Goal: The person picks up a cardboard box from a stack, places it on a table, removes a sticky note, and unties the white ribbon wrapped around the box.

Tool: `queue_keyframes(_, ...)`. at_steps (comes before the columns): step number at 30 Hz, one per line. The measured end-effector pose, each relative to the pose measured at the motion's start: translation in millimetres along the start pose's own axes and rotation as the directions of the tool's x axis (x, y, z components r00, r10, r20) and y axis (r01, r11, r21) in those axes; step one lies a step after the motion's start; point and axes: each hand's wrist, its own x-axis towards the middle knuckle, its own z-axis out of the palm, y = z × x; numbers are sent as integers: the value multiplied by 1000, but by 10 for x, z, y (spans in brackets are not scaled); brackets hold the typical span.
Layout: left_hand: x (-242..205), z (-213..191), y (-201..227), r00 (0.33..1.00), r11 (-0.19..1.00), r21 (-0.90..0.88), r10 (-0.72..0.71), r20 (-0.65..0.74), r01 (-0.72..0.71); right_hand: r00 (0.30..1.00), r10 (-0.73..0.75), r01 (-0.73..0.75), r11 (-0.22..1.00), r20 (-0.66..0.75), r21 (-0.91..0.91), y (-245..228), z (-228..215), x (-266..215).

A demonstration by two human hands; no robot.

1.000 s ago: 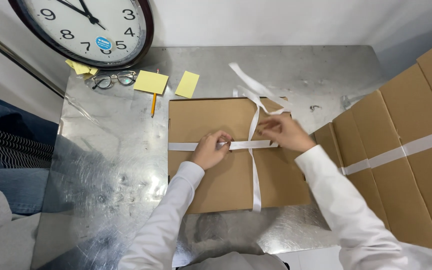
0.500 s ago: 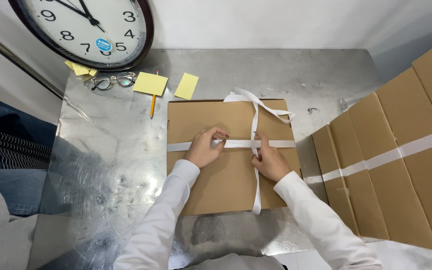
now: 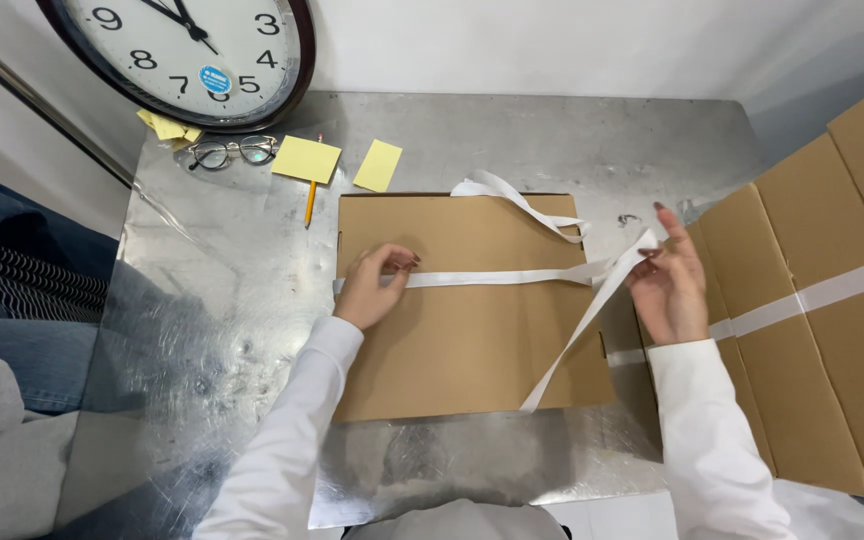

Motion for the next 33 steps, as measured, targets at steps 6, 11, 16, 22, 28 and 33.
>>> queue_keyframes(6,-517,-656,62,948,967,50,-234,-216,250,924,-358,132,634,-138,-762,452,-687,285)
queue_keyframes(11,-1017,-649,-650,871,849,196,-483,-91,491,978,-161,-37,492,-132,-870,1075,-986,64)
queue_keyframes(16,-1242,-501,-271,785,789,85,-614,81,609,981,-79,-108,525,-175,-844,1130,-725,-349)
queue_keyframes(22,-1277,-254,-478,806,801,-91,-591,46,592,965,120,-261,497,-232,-828,1032,-467,-612)
queue_keyframes(28,-1334,-69,-270,711,656,-432,-702,-49,618,945,160,-323,576,-284,-751,848,-165,-712)
queue_keyframes(33,-1355,3,-506,640,228,-898,-765,74,376,936,173,-350,570,-308,-743,802,-179,-663)
